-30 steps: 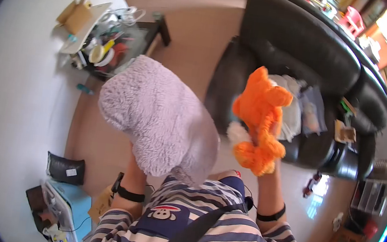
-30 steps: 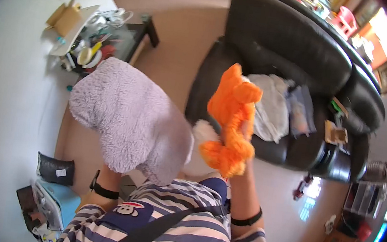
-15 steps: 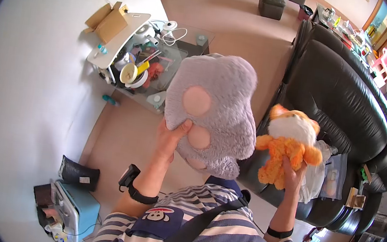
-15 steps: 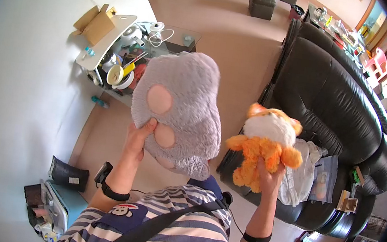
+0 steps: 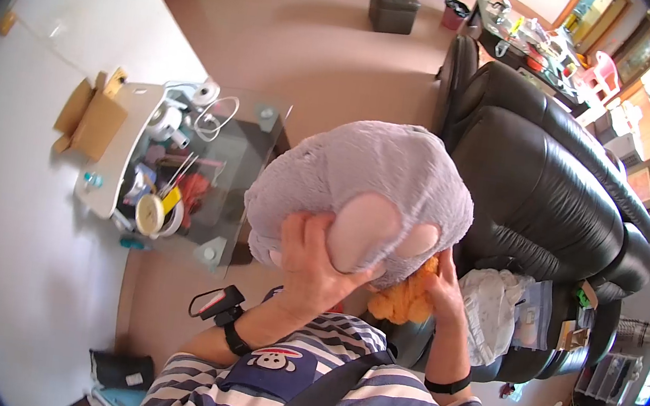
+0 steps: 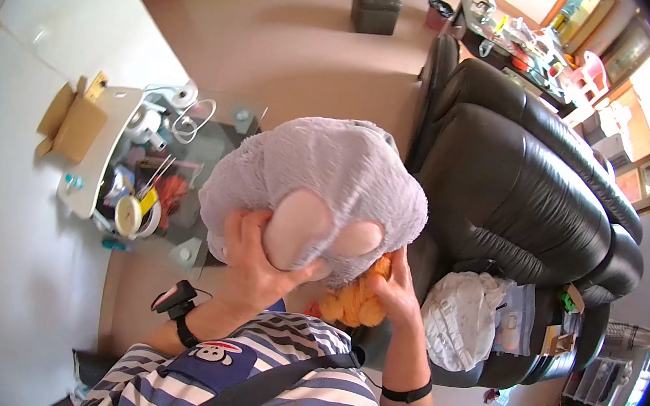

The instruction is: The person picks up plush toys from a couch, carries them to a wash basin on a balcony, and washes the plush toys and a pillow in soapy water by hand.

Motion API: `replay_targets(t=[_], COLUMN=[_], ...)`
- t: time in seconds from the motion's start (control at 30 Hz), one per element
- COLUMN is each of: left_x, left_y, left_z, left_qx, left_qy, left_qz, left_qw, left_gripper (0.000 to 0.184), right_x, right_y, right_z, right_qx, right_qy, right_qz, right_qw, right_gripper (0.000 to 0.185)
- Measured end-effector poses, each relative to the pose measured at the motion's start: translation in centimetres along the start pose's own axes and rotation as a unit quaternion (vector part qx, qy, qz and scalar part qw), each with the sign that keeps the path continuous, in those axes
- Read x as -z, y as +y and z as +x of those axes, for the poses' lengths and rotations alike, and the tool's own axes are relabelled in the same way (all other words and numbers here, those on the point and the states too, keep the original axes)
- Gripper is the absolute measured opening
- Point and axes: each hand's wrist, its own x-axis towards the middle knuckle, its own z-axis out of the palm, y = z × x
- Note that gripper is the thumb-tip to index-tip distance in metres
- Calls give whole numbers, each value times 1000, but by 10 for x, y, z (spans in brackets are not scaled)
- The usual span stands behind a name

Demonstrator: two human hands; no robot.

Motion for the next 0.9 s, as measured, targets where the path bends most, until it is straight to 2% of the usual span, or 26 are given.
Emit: replay_targets(t=[0.07, 0.1, 0.17, 0.2, 0.27, 0.3, 0.33, 0.4, 0.47, 0.53, 0.57, 0.63, 0.67, 0.7, 0.73, 0.77, 0.83, 0.87, 0.9], left_x=[-15, -22, -31, -31, -30, -33, -34, -36, -44, -56, -57, -63, -69, -77, -88, -103, -128, -134, -138], left_y=[-13, -22, -36, -40, -53, -61, -71, -94, -122, -152, -165, -188, -199, -211, -223, -234, -247, -250, -247], left_z=[33, 53, 90, 109, 158, 183, 204, 240, 279, 321, 342, 383, 401, 411, 428, 444, 481, 498, 519], left_qx=[-85, -95, -152, -153, -188, -195, -205, -214, -177, -124, -122, 14, 14, 64, 115, 117, 217, 226, 274], left_qy=[-31, -30, -39, -43, -72, -70, -101, -139, -11, 173, 172, 49, 54, -76, -202, -193, -133, -121, -76], left_qz=[-1, -13, -61, -72, -144, -149, -180, -213, -298, -206, -203, -126, -121, -196, -267, -264, -382, -377, -394], left_qw=[996, 995, 986, 985, 969, 967, 957, 943, 938, 955, 956, 991, 991, 976, 935, 938, 889, 890, 874], left_gripper=[72, 72, 70, 70, 66, 66, 66, 66, 63, 60, 60, 67, 67, 69, 71, 71, 71, 71, 69], right_x=[-3, -5, -11, -11, -6, -7, -8, -12, -8, 2, 3, 12, 18, 26, 31, 35, 42, 55, 56], right_y=[-1, -4, -16, -22, -32, -35, -40, -49, -56, -57, -62, -67, -71, -71, -71, -72, -83, -82, -89], right_z=[34, 54, 91, 103, 136, 155, 172, 203, 234, 268, 288, 331, 355, 377, 408, 440, 506, 536, 565], right_qx=[14, 25, 53, 55, 54, 106, 107, 131, 147, 123, 119, 102, 90, 53, 50, 26, -28, -54, -65], right_qy=[94, 102, 202, 211, 290, 268, 275, 276, 265, 292, 288, 268, 250, 240, 233, 219, 192, 172, 166], right_qz=[4, -4, -8, -13, -9, 37, 36, 141, 137, 146, 146, 189, 231, 252, 255, 286, 319, 308, 297], right_qw=[996, 994, 978, 976, 955, 957, 955, 942, 943, 937, 939, 939, 936, 936, 937, 932, 928, 934, 938], right_gripper=[99, 99, 75, 75, 54, 44, 44, 41, 39, 46, 45, 44, 44, 44, 44, 43, 43, 42, 40])
